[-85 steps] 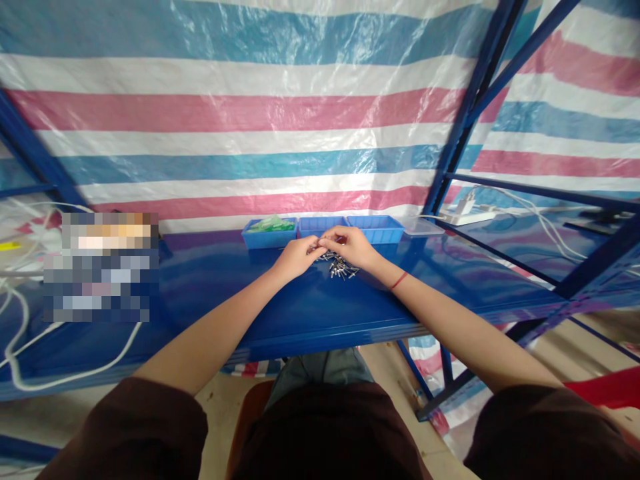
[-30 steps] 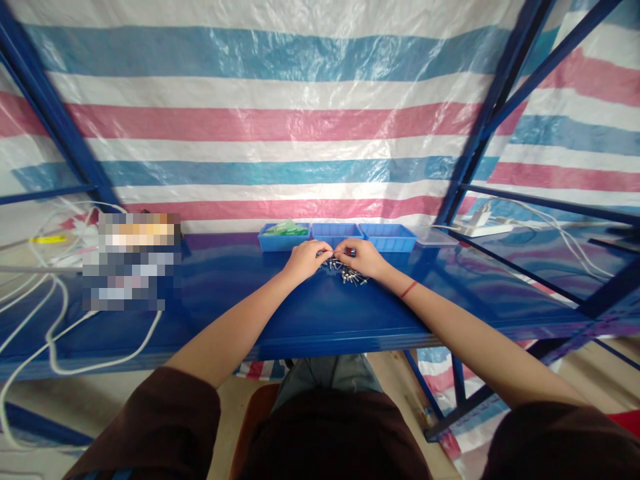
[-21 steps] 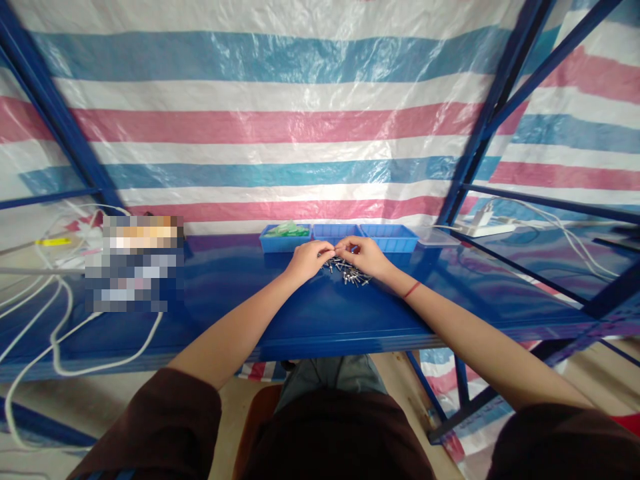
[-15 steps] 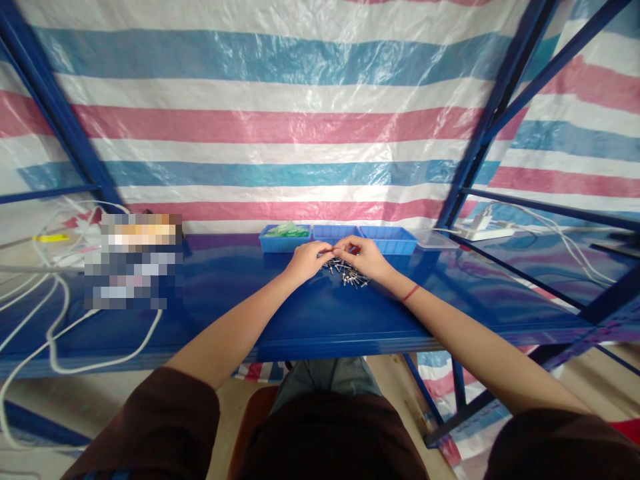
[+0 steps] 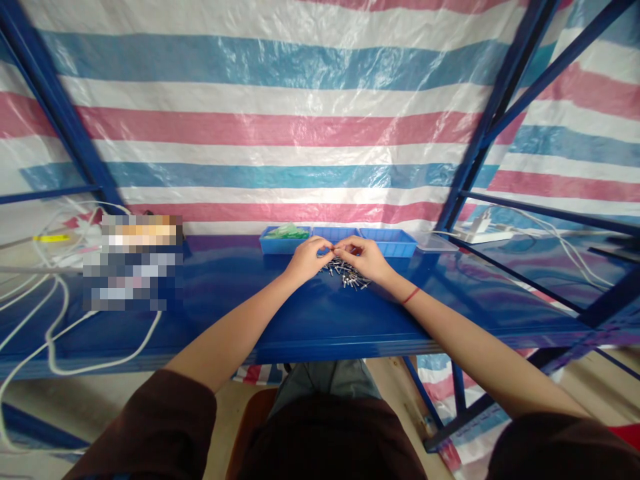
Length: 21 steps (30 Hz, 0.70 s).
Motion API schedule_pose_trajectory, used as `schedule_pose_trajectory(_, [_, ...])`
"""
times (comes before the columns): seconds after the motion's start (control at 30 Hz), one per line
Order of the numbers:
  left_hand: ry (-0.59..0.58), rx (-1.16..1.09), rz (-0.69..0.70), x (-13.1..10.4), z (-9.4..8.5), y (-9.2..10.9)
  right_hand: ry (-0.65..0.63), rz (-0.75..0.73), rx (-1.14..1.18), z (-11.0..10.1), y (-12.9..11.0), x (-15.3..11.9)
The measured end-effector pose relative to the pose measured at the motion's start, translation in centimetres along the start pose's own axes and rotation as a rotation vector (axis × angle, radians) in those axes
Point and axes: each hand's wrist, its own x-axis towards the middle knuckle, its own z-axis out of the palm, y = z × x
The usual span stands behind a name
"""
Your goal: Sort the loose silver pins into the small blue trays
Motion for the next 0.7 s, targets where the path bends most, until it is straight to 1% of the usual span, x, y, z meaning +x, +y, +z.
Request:
schedule_pose_trajectory(0.1, [0.062,-0.008,-0.003,0.1,-0.3,0.4,0.013,0.023,-0.021,-0.2,0.4,0.2])
schedule_pose_trajectory(0.17, [0.08,-0.011,-0.001,0.2,-0.6,0.7,0.013,0.045,-0.031,-0.2,0.7,0.3])
schedule_pose_trajectory(0.3, [0.047,-0.017,-0.016,0.2,-0.7,1.0,-0.059,0.07,-0.048,-0.1,1.3,0.4])
schedule_pose_trajectory(0.37, [0.021,-0.022,-0.058,0.1,-0.5,0.9,-0.074,0.125,-0.02,-0.1,1.6,0.5])
schedule_pose_trajectory(0.4, [0.01,-0.024,-0.085,0.0,-0.4,0.8,-0.051,0.182,0.016,-0.1,1.8,0.6])
schedule_pose_trajectory(0.43, [-0.003,-0.025,-0.109,0.0,-0.2,0.7,0.001,0.254,0.067,-0.3,2.1,0.7])
schedule_pose_trajectory(0.53, [-0.069,-0.015,-0.131,-0.3,0.2,0.3,0.253,0.501,0.263,-1.2,3.0,1.1])
schedule_pose_trajectory(0.6, [-0.138,0.001,-0.103,-0.4,0.3,0.1,0.374,0.629,0.374,-2.1,3.7,1.4])
schedule_pose_trajectory(0.63, [-0.177,0.012,-0.087,-0.5,0.3,0.0,0.399,0.674,0.41,-2.6,4.0,1.5])
schedule_pose_trajectory(0.7, [-0.261,0.046,-0.072,-0.6,0.3,0.0,0.4,0.724,0.427,-3.3,4.4,1.5])
